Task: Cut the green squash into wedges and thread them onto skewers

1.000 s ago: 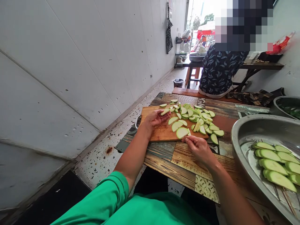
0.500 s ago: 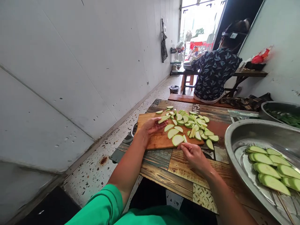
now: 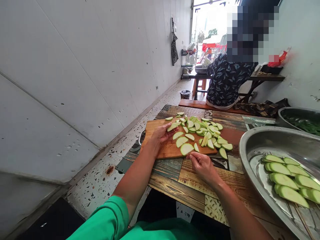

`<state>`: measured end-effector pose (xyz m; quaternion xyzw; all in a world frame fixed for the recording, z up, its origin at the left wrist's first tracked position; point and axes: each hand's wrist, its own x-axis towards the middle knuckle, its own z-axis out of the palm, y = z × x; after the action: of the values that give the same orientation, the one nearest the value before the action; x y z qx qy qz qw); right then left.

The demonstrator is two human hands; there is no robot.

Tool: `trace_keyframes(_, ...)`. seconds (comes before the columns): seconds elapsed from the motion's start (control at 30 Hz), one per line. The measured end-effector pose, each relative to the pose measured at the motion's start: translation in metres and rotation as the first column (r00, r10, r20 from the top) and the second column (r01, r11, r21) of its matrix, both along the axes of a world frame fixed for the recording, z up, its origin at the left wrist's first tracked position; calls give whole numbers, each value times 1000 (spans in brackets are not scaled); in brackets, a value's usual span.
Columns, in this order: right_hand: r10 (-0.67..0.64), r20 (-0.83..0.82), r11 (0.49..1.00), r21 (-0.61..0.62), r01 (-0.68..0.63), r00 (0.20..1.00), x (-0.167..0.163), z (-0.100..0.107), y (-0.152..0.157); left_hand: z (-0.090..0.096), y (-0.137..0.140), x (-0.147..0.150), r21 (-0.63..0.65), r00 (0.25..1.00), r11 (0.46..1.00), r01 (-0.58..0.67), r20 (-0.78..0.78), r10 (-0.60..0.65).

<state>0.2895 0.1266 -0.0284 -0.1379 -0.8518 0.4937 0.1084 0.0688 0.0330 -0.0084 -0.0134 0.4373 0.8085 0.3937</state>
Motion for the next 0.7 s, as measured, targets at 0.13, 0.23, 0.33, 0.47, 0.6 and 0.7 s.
trace_keyframes(0.13,-21,-2,1000,14,21,1000,-1,0,-3,1,3,5,10,999,1000,-20,31,20)
trace_keyframes(0.23,-32,-3,999,-13,32,999,-2,2,-6,3,3,8,12,1000,1000,-5,6,5)
trace_keyframes(0.33,-43,-6,999,-31,43,999,-2,4,-7,3,4,10,17,1000,1000,3,-12,-2)
trace_keyframes(0.47,-58,-7,998,-12,58,998,-2,4,-8,1,7,10,37,1000,999,4,-11,-4)
trace_keyframes(0.6,-56,2,998,-21,56,998,-2,2,-6,-2,8,10,41,1000,999,11,-27,-10)
trace_keyframes(0.7,-52,-5,998,-16,52,999,-3,0,-5,-3,9,9,35,1000,999,18,-26,-17)
